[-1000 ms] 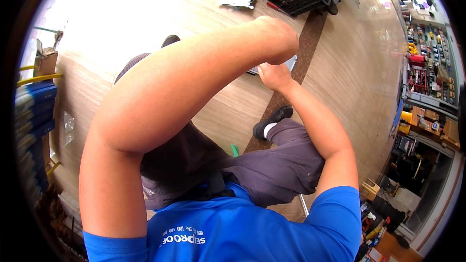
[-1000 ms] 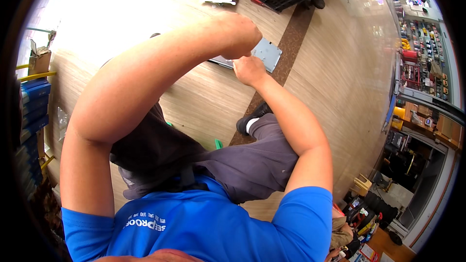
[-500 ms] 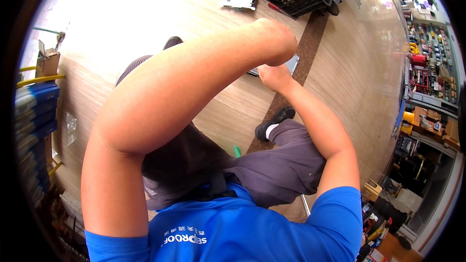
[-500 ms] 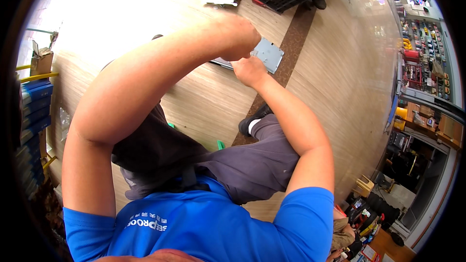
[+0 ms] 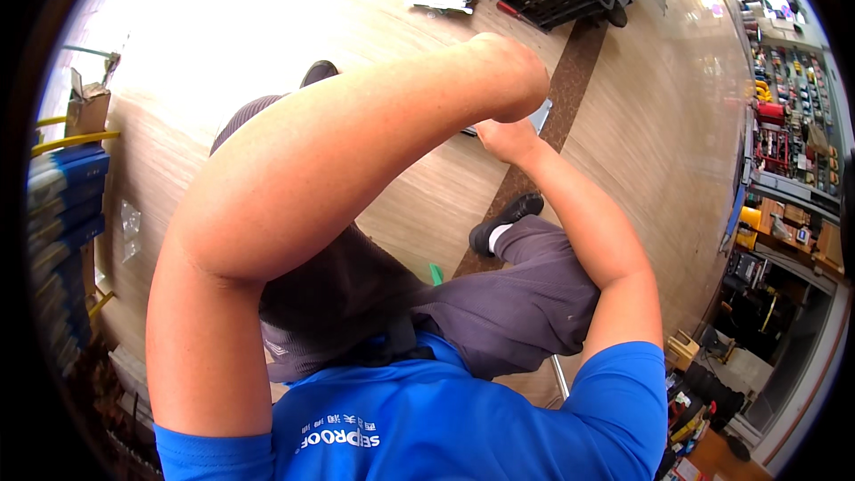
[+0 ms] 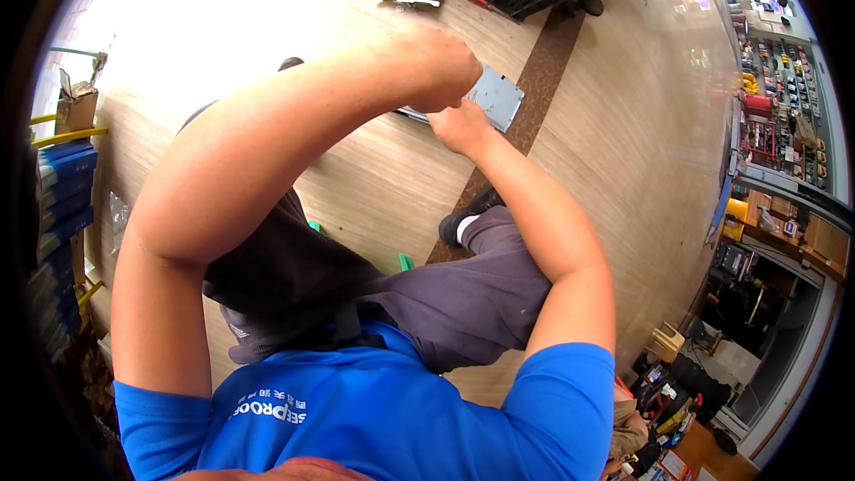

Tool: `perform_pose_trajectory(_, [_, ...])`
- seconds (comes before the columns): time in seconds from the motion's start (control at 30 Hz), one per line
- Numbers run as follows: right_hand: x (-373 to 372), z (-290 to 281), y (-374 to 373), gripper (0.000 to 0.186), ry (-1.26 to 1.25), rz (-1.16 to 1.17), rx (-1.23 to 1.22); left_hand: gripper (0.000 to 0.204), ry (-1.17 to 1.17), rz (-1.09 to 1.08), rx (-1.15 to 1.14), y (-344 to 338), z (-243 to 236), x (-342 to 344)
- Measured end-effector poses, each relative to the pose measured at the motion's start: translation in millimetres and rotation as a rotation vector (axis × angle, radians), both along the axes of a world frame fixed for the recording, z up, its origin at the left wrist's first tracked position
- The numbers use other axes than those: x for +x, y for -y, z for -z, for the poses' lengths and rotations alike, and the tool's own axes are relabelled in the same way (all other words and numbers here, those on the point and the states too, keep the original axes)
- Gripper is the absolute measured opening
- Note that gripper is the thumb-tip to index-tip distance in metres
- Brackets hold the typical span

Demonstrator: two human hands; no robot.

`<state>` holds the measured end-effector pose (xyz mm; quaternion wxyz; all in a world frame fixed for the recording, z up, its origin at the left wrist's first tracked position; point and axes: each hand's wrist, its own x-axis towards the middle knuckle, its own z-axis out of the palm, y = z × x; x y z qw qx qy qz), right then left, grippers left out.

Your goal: The person uses a screwdriver to remove and replace screws on the metal casing of an electronic unit while sitting on the floor.

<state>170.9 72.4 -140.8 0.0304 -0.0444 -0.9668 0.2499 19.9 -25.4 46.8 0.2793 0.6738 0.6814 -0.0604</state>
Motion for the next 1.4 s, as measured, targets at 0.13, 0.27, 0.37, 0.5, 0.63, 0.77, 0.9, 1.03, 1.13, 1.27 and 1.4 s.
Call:
perform_pose_trajectory(0.13, [1.7,6.6,-1.6,0.021,0.013,0.057,-0.053,0.021,-0.022,0.011,0.053,-0.1,8.5,3.2])
perform_pose_trajectory(0.27, [3.8,13.0,-3.8,0.024,0.010,0.119,-0.109,0.022,-0.011,0.005,0.045,-0.8,8.6,3.4])
perform_pose_trajectory(0.37, [2.6,10.6,-4.0,0.027,-0.031,0.095,-0.113,0.022,-0.009,0.003,0.053,0.4,12.5,2.7])
perform_pose_trajectory(0.5, [1.2,5.3,-2.6,0.029,-0.011,0.104,-0.158,0.021,-0.017,0.012,0.056,0.4,19.4,3.2])
perform_pose_trajectory(0.63, [4.7,6.6,-3.1,0.029,0.064,0.150,-0.135,0.020,-0.012,0.017,0.065,-1.9,22.7,4.8])
perform_pose_trajectory(0.77, [4.5,8.2,-8.9,0.031,0.036,0.134,-0.192,0.021,-0.004,0.016,0.053,-6.6,18.6,6.8])
perform_pose_trajectory(0.9, [-4.8,-4.5,8.9,0.033,0.027,0.132,-0.104,0.020,-0.034,-0.016,0.126,5.1,29.3,-3.1])
perform_pose_trajectory(1.03, [5.1,-6.2,8.4,0.050,-0.023,0.139,-0.381,0.028,-0.172,-0.032,0.095,-11.4,38.1,18.0])
perform_pose_trajectory(1.13, [19.1,-6.8,8.1,0.052,0.083,0.150,-0.481,0.032,-0.029,-0.087,-0.040,-10.3,22.0,27.6])
perform_pose_trajectory(1.27, [7.8,-11.5,5.9,0.040,0.142,0.128,-0.244,0.038,-0.032,-0.021,-0.043,-19.3,32.4,21.9])
perform_pose_trajectory(1.4, [3.4,-15.1,8.2,0.038,0.039,0.002,-0.204,0.045,-0.065,-0.051,-0.092,-28.3,44.3,26.2])
